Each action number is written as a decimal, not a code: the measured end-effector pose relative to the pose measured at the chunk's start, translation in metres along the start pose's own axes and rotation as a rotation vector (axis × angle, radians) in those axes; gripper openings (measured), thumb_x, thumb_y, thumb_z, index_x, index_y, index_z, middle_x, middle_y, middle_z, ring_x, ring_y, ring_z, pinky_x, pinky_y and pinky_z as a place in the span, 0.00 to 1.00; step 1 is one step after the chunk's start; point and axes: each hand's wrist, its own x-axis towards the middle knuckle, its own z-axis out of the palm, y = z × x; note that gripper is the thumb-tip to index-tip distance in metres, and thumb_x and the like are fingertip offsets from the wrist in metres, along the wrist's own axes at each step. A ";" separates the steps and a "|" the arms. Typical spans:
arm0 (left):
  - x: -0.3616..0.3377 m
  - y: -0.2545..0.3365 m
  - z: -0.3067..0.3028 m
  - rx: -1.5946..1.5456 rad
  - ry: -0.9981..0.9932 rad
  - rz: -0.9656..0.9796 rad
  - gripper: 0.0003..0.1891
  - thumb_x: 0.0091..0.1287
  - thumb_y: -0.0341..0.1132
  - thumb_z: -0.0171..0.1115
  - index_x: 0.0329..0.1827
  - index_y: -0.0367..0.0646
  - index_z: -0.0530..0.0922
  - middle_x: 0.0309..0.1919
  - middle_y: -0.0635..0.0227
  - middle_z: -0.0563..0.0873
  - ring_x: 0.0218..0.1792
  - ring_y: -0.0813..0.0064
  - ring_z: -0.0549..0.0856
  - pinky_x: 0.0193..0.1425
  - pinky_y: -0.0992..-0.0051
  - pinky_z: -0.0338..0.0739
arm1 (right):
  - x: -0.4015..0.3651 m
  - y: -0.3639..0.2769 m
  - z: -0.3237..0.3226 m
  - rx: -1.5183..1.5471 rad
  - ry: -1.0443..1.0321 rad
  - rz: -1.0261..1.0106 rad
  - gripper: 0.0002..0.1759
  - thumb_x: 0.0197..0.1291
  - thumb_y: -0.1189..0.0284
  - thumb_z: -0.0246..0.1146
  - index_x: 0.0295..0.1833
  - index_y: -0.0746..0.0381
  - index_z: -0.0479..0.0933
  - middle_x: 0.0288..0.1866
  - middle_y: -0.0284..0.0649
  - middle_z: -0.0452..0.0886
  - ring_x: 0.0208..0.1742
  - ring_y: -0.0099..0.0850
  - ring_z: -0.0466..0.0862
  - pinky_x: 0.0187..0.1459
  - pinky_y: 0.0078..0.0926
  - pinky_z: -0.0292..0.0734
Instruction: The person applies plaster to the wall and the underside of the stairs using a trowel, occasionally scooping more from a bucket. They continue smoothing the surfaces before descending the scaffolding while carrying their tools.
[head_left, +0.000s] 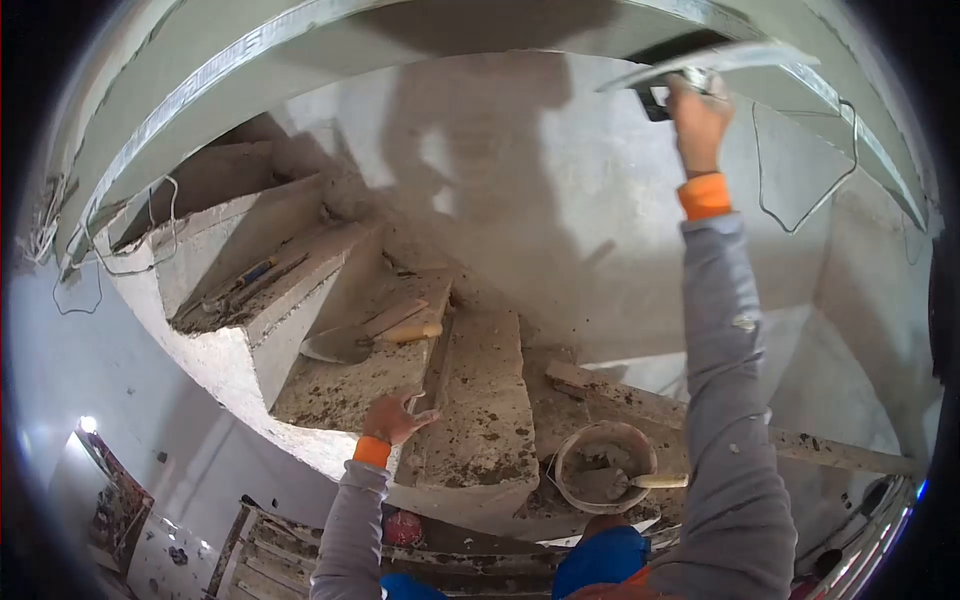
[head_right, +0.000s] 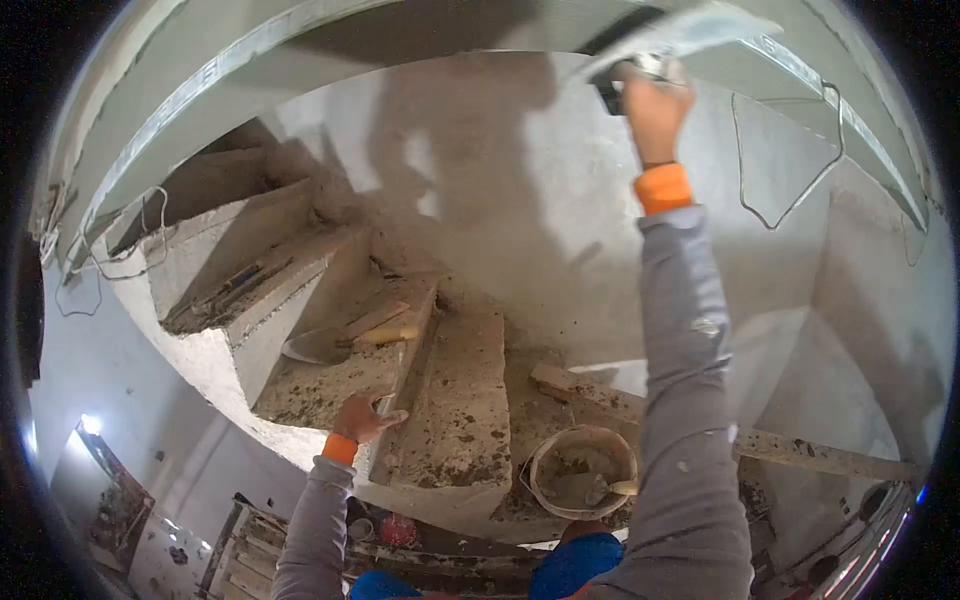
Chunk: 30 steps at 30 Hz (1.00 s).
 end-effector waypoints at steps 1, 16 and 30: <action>0.000 -0.001 0.000 0.003 0.009 0.003 0.38 0.52 0.67 0.63 0.60 0.52 0.76 0.50 0.55 0.83 0.50 0.55 0.83 0.55 0.60 0.77 | -0.016 -0.008 0.025 0.101 -0.038 -0.136 0.04 0.46 0.77 0.63 0.29 0.64 0.75 0.21 0.33 0.77 0.24 0.21 0.75 0.26 0.23 0.71; -0.005 -0.004 -0.002 -0.004 0.066 0.043 0.39 0.53 0.65 0.63 0.63 0.50 0.74 0.45 0.53 0.85 0.50 0.54 0.82 0.58 0.59 0.74 | -0.222 -0.175 0.309 0.072 -0.353 -0.177 0.13 0.39 0.70 0.65 0.33 0.64 0.77 0.28 0.51 0.82 0.33 0.52 0.82 0.36 0.43 0.76; 0.000 -0.011 0.006 0.003 0.037 0.051 0.41 0.56 0.66 0.60 0.68 0.49 0.68 0.42 0.54 0.85 0.49 0.54 0.82 0.60 0.58 0.73 | -0.157 -0.083 0.141 -0.769 -0.571 -0.698 0.20 0.59 0.58 0.62 0.44 0.64 0.69 0.23 0.49 0.80 0.23 0.47 0.81 0.25 0.42 0.75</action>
